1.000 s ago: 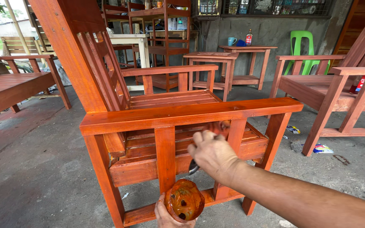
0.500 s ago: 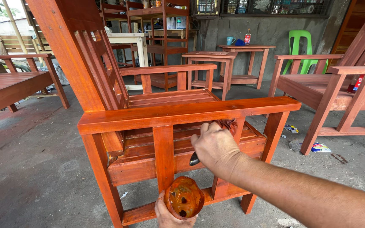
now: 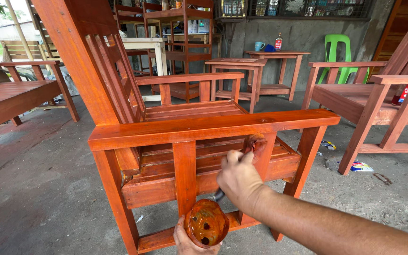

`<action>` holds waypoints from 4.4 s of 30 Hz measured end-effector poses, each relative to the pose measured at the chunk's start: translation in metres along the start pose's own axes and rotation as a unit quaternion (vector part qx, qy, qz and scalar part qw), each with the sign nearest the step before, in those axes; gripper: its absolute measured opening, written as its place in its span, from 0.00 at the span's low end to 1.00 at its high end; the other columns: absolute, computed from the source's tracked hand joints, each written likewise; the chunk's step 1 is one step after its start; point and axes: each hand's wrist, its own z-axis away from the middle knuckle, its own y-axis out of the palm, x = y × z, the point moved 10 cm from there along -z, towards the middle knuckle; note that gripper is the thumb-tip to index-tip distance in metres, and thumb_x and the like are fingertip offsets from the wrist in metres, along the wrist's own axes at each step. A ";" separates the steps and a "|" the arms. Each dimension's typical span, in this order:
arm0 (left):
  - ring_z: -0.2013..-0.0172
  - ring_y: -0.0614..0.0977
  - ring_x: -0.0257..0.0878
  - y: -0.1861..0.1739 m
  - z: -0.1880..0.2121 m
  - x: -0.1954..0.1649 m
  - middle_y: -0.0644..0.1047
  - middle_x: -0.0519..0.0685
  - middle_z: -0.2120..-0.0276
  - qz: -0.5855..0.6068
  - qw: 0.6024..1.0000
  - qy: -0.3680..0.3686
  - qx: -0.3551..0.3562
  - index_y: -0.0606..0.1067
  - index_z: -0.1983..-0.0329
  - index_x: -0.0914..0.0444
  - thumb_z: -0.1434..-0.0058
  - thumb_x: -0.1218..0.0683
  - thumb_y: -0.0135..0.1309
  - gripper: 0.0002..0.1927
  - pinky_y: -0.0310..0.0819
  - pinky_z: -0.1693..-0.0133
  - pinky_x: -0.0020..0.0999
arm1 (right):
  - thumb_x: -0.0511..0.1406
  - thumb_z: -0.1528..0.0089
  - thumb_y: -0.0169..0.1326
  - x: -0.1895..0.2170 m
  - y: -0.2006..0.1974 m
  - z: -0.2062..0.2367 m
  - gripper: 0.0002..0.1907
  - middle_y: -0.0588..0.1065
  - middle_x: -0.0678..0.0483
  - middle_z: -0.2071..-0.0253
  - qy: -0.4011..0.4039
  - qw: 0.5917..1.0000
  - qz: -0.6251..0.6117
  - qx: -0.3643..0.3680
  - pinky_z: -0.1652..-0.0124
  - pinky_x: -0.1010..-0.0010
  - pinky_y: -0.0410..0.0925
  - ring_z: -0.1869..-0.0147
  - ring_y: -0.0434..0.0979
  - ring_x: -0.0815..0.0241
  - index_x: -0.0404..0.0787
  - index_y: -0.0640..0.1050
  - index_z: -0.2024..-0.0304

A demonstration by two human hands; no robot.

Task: The person applies reddish-orange wood stain to a wooden chair frame, dipping a cloth-wrapped applicator into a cut plastic bottle holding stain and wiping it across the chair's rails, legs, and armrests. They work around the chair, coating different surfaces and moving to another chair near the end.

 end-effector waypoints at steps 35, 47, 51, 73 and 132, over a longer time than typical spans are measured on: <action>0.43 0.76 0.46 -0.054 -0.005 -0.030 0.67 0.54 0.43 0.029 0.998 -0.033 -0.034 0.56 0.33 0.63 0.73 0.54 0.80 0.63 0.75 0.40 0.41 | 0.37 0.39 0.59 0.046 0.046 0.012 0.09 0.78 0.49 0.59 -0.077 0.986 -0.118 0.085 0.43 0.33 0.66 0.41 0.67 0.45 0.39 0.83 0.60; 0.42 0.75 0.46 -0.065 -0.008 -0.032 0.65 0.55 0.43 0.027 0.997 -0.047 -0.051 0.54 0.32 0.65 0.69 0.54 0.79 0.63 0.73 0.40 0.40 | 0.37 0.42 0.61 0.136 0.109 0.010 0.20 0.76 0.27 0.55 -0.129 0.989 0.030 0.069 0.50 0.25 0.68 0.49 0.70 0.29 0.25 0.83 0.55; 0.41 0.73 0.46 -0.076 -0.008 -0.039 0.63 0.56 0.43 -0.008 0.998 -0.041 -0.056 0.54 0.33 0.66 0.69 0.53 0.80 0.63 0.72 0.39 0.40 | 0.34 0.42 0.61 0.159 0.137 0.009 0.18 0.75 0.33 0.53 -0.105 0.988 -0.047 0.098 0.46 0.25 0.67 0.45 0.68 0.34 0.27 0.82 0.54; 0.41 0.73 0.49 -0.069 0.000 -0.045 0.62 0.57 0.42 -0.008 0.999 -0.021 -0.023 0.53 0.33 0.66 0.68 0.52 0.80 0.63 0.71 0.40 0.43 | 0.34 0.40 0.60 0.160 0.155 0.025 0.14 0.72 0.42 0.50 -0.109 0.978 -0.112 0.139 0.34 0.36 0.60 0.38 0.64 0.39 0.33 0.82 0.54; 0.40 0.73 0.46 -0.075 0.003 -0.038 0.64 0.57 0.40 0.028 1.000 0.001 -0.006 0.51 0.32 0.64 0.66 0.51 0.80 0.63 0.74 0.39 0.42 | 0.32 0.39 0.56 0.138 0.187 0.003 0.17 0.76 0.41 0.54 0.109 0.911 -0.384 0.106 0.42 0.61 0.72 0.44 0.78 0.48 0.42 0.72 0.48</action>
